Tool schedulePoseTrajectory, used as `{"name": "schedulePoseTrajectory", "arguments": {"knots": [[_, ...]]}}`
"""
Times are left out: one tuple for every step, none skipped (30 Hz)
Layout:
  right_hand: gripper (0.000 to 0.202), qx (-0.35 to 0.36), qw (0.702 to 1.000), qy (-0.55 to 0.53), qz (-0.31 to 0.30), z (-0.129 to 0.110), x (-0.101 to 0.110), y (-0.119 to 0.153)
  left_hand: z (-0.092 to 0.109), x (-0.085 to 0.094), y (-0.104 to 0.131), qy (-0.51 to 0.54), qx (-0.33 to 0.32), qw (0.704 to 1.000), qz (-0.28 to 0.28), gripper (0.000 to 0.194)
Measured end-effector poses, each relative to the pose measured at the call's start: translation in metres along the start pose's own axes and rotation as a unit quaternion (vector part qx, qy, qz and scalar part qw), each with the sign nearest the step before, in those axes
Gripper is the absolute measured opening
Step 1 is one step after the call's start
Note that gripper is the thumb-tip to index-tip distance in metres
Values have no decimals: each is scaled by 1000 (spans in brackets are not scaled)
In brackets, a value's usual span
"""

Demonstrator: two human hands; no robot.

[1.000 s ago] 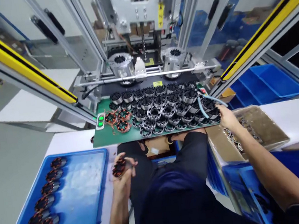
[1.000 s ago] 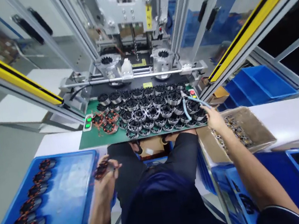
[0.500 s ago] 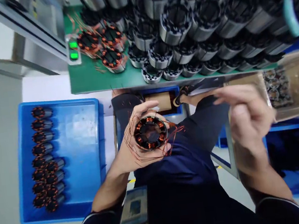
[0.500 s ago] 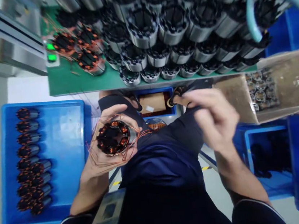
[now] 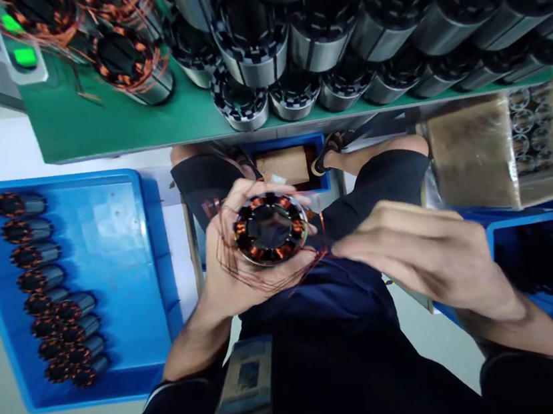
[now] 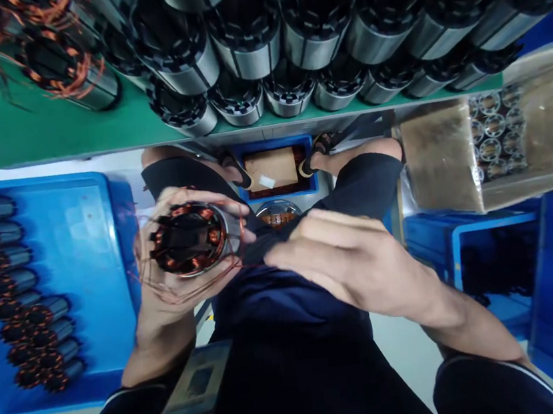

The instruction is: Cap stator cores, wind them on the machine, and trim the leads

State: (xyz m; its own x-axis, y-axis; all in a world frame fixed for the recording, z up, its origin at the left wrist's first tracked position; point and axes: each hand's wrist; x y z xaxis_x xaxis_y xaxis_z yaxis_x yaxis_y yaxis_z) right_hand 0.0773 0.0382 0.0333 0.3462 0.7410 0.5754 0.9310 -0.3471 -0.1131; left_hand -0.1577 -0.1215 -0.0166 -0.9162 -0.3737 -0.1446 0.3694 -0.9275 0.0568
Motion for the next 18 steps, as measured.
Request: {"name": "schedulePoseTrajectory", "arguments": {"knots": [[19, 21, 1000, -14, -9, 3, -1, 3, -3, -1, 0, 11, -2, 999, 31, 69], [15, 37, 998, -48, -10, 6, -5, 5, -8, -3, -1, 18, -10, 998, 57, 71], [11, 47, 993, -107, 4, 8, -11, 5, -14, -4, -2, 15, -23, 997, 71, 74], [10, 50, 980, -190, 32, 8, -19, 3, -21, -6, -4, 8, -33, 997, 70, 76], [9, 37, 954, -290, 71, 7, -30, 0, -27, -8, -6, 10, -38, 998, 52, 77], [9, 7, 912, -395, 107, 5, -41, -4, -31, -11, -9, 35, -42, 998, 26, 76], [8, -28, 866, -481, 134, 3, -53, -8, -34, -15, -11, 84, -40, 996, -2, 73], [7, -45, 832, -529, 159, 1, -64, -11, -35, -21, -12, 149, -31, 988, -16, 70], [4, -38, 832, -527, 172, 1, -73, -13, -34, -28, -12, 220, -10, 975, -16, 66], [1, -9, 861, -480, 169, 2, -81, -14, -32, -37, -11, 286, 13, 958, -5, 63], [4, 34, 899, -406, 159, 4, -86, -13, -30, -46, -9, 338, 38, 940, 15, 60], [9, 80, 931, -326, 146, 7, -90, -11, -28, -56, -7, 376, 71, 923, 40, 57], [14, 113, 950, -259, 136, 12, -93, -8, -27, -64, -6, 408, 109, 904, 63, 55], [19, 126, 960, -215, 127, 17, -95, -4, -27, -70, -6, 440, 149, 882, 82, 53], [20, 125, 964, -198, 125, 22, -95, 0, -29, -74, -7, 469, 186, 857, 104, 52], [18, 119, 964, -198, 127, 27, -95, 5, -32, -74, -11, 484, 216, 838, 130, 50], [15, 114, 966, -198, 125, 31, -95, 10, -36, -70, -16, 474, 225, 836, 160, 46], [14, 107, 966, -202, 123, 34, -94, 15, -40, -63, -22, 440, 209, 852, 190, 43]]}}
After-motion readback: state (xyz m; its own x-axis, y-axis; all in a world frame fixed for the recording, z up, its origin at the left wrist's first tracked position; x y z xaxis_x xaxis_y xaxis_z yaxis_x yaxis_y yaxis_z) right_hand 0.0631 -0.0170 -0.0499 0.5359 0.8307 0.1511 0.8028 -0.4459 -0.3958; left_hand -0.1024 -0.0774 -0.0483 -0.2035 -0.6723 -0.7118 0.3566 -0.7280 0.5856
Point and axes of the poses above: each hand's wrist, its own y-axis away from the middle knuckle, its own x-axis out of the back of the hand, z = x × y, and after that the axes turned 2 degrees about -x, right-handed
